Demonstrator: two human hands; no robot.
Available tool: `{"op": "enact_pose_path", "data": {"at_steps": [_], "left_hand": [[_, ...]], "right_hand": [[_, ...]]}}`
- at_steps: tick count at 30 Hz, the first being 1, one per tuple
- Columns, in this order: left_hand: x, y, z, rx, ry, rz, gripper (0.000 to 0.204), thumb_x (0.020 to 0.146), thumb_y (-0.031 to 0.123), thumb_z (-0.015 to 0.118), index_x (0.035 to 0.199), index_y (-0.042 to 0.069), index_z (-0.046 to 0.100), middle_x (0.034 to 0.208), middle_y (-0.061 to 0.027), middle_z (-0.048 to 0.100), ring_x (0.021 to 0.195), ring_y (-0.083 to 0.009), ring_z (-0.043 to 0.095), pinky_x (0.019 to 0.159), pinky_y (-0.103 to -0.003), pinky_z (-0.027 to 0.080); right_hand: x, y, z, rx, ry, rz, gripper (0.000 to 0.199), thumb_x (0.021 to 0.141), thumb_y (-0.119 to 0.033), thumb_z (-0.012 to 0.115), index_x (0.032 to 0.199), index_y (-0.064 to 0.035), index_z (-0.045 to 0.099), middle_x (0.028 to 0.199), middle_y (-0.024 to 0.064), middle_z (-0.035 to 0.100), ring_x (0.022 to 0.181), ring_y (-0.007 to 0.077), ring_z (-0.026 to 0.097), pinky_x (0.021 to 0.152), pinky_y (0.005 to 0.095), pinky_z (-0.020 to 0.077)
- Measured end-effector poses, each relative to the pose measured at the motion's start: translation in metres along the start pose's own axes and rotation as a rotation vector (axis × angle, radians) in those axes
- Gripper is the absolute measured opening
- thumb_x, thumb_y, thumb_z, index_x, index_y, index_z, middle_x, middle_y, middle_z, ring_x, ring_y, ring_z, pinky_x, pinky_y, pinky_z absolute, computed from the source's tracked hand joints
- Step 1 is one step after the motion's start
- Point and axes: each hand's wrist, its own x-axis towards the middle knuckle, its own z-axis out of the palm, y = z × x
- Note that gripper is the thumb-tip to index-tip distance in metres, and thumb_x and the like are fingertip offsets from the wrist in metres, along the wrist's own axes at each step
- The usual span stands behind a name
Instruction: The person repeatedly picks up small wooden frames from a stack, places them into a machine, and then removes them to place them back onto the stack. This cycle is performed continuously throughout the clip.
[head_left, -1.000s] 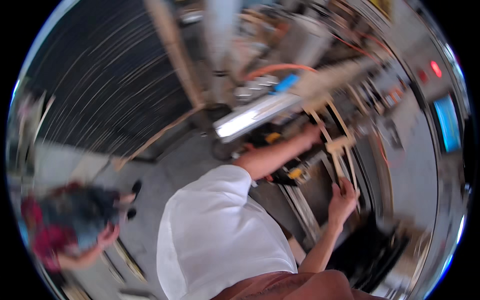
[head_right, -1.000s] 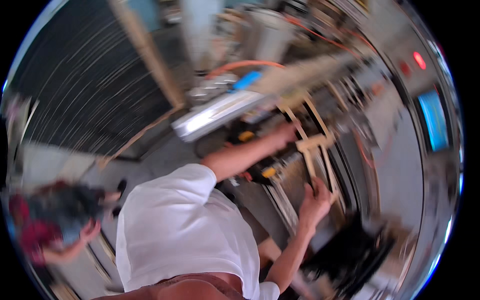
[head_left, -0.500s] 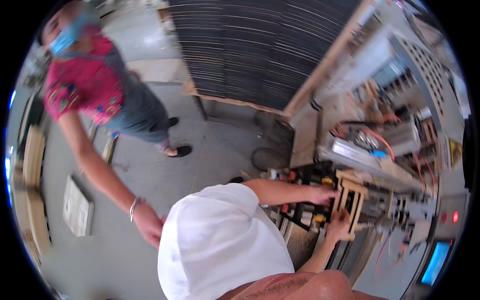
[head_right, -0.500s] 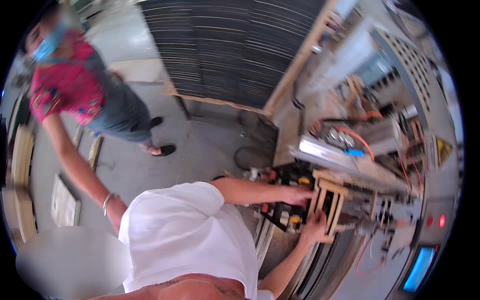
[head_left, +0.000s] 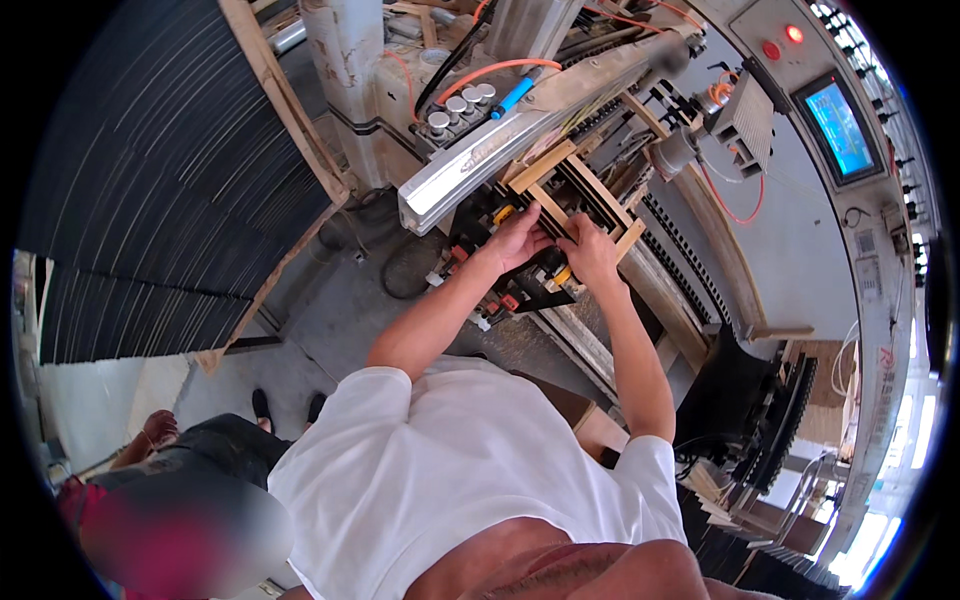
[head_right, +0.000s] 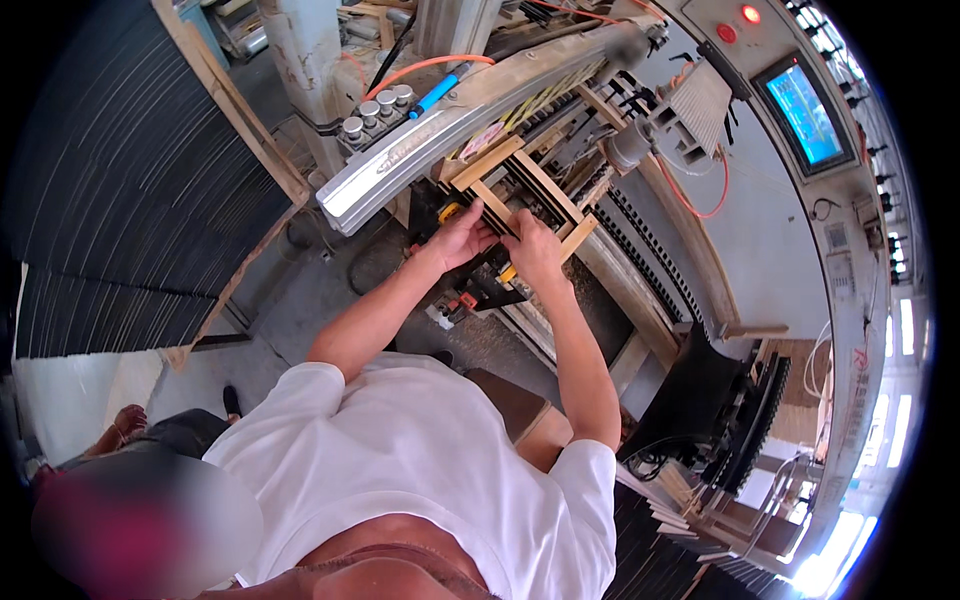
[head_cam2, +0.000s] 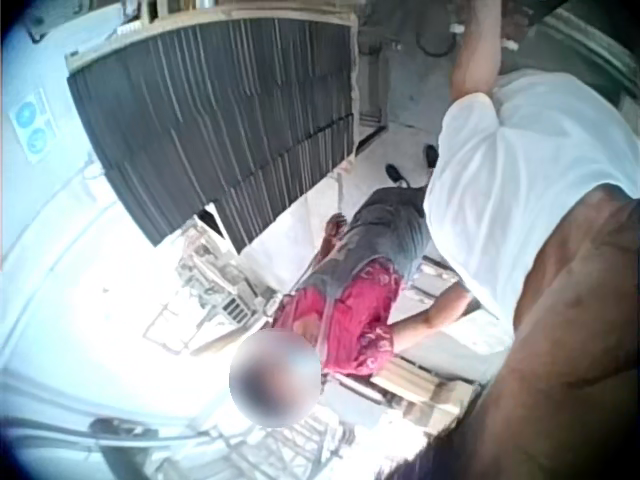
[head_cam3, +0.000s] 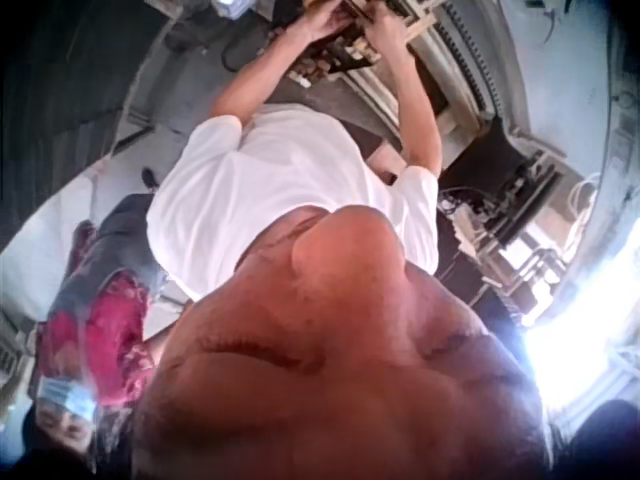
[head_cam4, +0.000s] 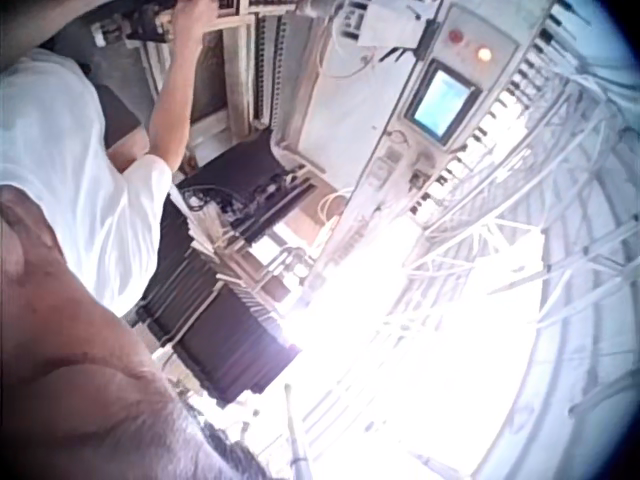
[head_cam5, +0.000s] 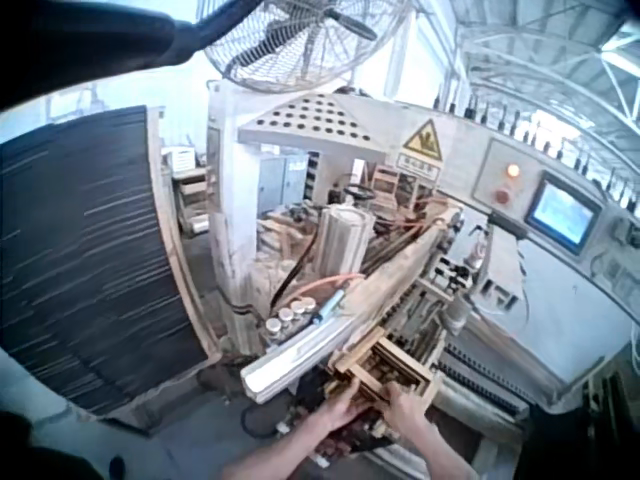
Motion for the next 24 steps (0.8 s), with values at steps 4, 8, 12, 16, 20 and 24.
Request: {"op": "enact_pose_path", "data": {"at_steps": [4,8,12,16,20,24], "left_hand": [[0.003,0.004,-0.004,0.004,-0.031,-0.044,0.047,0.096,0.047,0.045,0.125,0.01,0.049,0.121,-0.0078,0.058,0.111,-0.0223,0.056,0.096,-0.041,0.046],[0.007,0.004,-0.008,0.034,-0.015,-0.049,0.043,0.098,0.044,0.042,0.123,0.01,0.049,0.118,-0.0084,0.058,0.111,-0.0239,0.056,0.094,-0.041,0.047],[-0.003,0.009,-0.004,0.162,0.127,0.006,0.039,0.099,0.04,0.042,0.118,0.007,0.05,0.114,-0.0104,0.058,0.11,-0.0265,0.057,0.095,-0.043,0.048],[-0.047,0.011,-0.003,0.155,0.096,-0.007,0.039,0.1,0.036,0.043,0.118,0.002,0.05,0.116,-0.0133,0.058,0.113,-0.0285,0.057,0.099,-0.043,0.046],[-0.114,0.014,0.0,0.214,0.125,0.004,0.043,0.099,0.037,0.045,0.122,0.001,0.05,0.119,-0.0128,0.058,0.115,-0.0295,0.055,0.1,-0.043,0.045],[-0.183,0.016,0.006,0.299,0.261,0.033,0.044,0.1,0.037,0.041,0.124,0.001,0.05,0.116,-0.0127,0.06,0.114,-0.0316,0.057,0.101,-0.043,0.045]], "right_hand": [[0.004,-0.002,0.01,-0.084,0.095,-0.035,0.026,0.074,-0.013,0.071,0.093,-0.0062,0.055,0.084,0.0154,0.065,0.084,0.0358,0.062,0.072,0.0453,0.0492],[0.018,-0.005,0.015,-0.093,0.127,-0.1,0.025,0.073,-0.012,0.07,0.092,-0.0061,0.055,0.083,0.0151,0.064,0.084,0.0351,0.062,0.074,0.0454,0.0486],[0.033,0.011,0.011,-0.033,0.212,-0.058,0.026,0.074,-0.006,0.068,0.096,-0.0053,0.055,0.089,0.0172,0.065,0.087,0.0379,0.061,0.075,0.0462,0.0485],[0.063,0.057,0.015,-0.042,0.285,-0.051,0.025,0.072,-0.003,0.067,0.094,-0.0038,0.055,0.086,0.0174,0.065,0.087,0.0383,0.06,0.077,0.0471,0.0476],[0.096,0.096,0.028,-0.08,0.339,-0.105,0.02,0.072,-0.004,0.062,0.091,-0.0054,0.054,0.081,0.0164,0.064,0.082,0.0373,0.06,0.076,0.0467,0.0447],[0.121,0.113,0.027,-0.228,0.263,-0.011,0.017,0.072,-0.004,0.06,0.088,-0.0073,0.053,0.078,0.0137,0.064,0.085,0.036,0.06,0.076,0.0464,0.0429]]}}
